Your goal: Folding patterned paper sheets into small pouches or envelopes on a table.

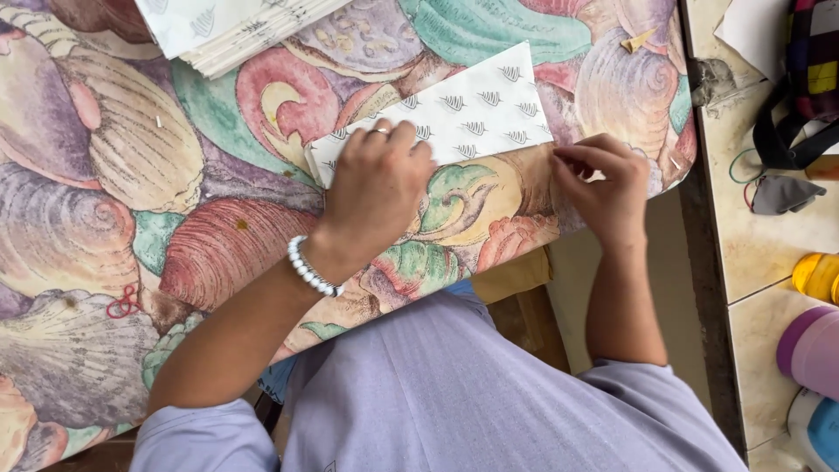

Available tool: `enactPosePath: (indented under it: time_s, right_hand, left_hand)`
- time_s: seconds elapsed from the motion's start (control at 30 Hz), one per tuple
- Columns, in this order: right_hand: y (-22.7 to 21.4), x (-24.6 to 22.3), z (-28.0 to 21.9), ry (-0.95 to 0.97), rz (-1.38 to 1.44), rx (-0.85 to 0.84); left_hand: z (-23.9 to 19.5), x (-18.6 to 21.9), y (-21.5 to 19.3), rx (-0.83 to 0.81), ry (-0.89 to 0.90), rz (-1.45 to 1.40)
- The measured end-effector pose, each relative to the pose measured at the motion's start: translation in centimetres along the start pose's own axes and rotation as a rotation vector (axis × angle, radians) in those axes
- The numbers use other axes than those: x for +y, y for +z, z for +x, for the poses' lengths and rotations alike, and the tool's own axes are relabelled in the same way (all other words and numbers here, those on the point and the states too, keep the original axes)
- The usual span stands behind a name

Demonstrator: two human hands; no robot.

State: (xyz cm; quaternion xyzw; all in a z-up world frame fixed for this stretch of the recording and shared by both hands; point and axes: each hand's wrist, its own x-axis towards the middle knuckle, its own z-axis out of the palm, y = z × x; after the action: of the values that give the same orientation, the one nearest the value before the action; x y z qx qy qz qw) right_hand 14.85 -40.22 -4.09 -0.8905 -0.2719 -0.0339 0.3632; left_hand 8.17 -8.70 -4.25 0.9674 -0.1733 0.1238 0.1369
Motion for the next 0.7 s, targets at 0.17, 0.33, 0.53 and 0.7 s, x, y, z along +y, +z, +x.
enactPosePath:
  time_s: [0.17, 0.33, 0.53, 0.7]
  right_hand:
    - [1.9, -2.5, -0.3, 0.275, 0.051, 0.053]
    - [2.4, -3.1, 0.6, 0.335, 0.152, 0.066]
    - [2.4, -2.6, 1.4, 0.338, 0.248, 0.07]
    - [2.1, -2.8, 1.6, 0.361, 0.285, 0.042]
  left_hand:
    - [7.2, 2.8, 0.9, 0.088, -0.045, -0.217]
    - [12.1, 2.7, 4.5, -0.204, 0.074, -0.284]
    - [14.1, 2.9, 5.6, -0.259, 0.234, -0.28]
    - [14.7, 2.7, 5.7, -0.33, 0.224, -0.234]
